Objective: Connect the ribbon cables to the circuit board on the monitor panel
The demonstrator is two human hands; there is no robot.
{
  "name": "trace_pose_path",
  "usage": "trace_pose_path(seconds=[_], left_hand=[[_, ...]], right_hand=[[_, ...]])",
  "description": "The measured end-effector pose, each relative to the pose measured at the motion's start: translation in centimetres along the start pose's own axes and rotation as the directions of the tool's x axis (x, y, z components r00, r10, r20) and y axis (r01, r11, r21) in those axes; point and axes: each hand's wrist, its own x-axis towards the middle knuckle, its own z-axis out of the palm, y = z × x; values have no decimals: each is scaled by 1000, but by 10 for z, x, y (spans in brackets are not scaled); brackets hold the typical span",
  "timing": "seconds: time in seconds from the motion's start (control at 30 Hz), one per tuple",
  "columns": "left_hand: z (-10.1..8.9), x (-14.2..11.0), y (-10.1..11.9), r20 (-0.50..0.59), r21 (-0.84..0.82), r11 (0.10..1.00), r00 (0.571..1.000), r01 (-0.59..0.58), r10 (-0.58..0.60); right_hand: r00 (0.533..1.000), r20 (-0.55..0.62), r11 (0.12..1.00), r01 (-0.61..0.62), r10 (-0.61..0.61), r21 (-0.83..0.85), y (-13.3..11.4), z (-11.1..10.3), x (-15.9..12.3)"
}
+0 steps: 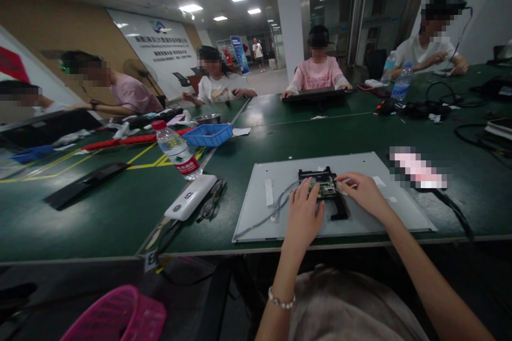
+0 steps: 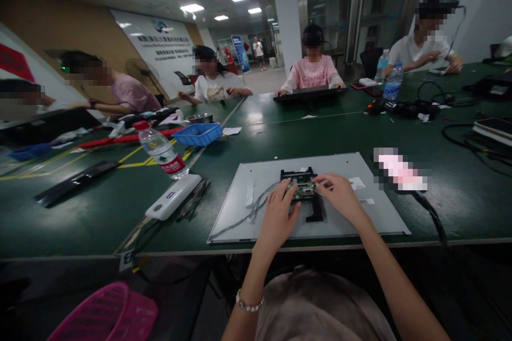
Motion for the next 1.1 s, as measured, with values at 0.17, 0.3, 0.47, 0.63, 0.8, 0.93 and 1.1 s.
trace_pose_path(seconds=[0.17, 0.3, 0.47, 0.63, 0.8, 0.93, 1.1], left_hand=[[-31, 9, -26, -100, -96, 993, 992, 62, -72], [-59, 23, -71, -123, -114, 986, 983, 119, -133], [-67, 33, -127, 4, -148, 957, 967, 251, -253], [-54, 37, -148, 148, -99, 952, 951, 288, -272], [-50, 41, -145, 176, -47, 964, 952, 260, -248], [-57, 44, -145, 163, -113, 951, 950, 286, -267], [-72, 47, -136, 116, -383, 871, 951, 308, -285]], right_hand=[[997, -54, 998, 62, -63, -28, -7, -2, -10], [991, -118, 998, 58, -60, -20, -8, -3, -19], [990, -136, 999, 41, -44, -23, -3, -1, -22], [989, -96, 994, 110, -112, -20, -13, 5, -21], [978, 23, 978, 208, -208, -26, -31, 14, -21], [973, 64, 975, 222, -220, -29, -39, 20, -24], [966, 61, 967, 253, -252, -12, -49, 25, -27]])
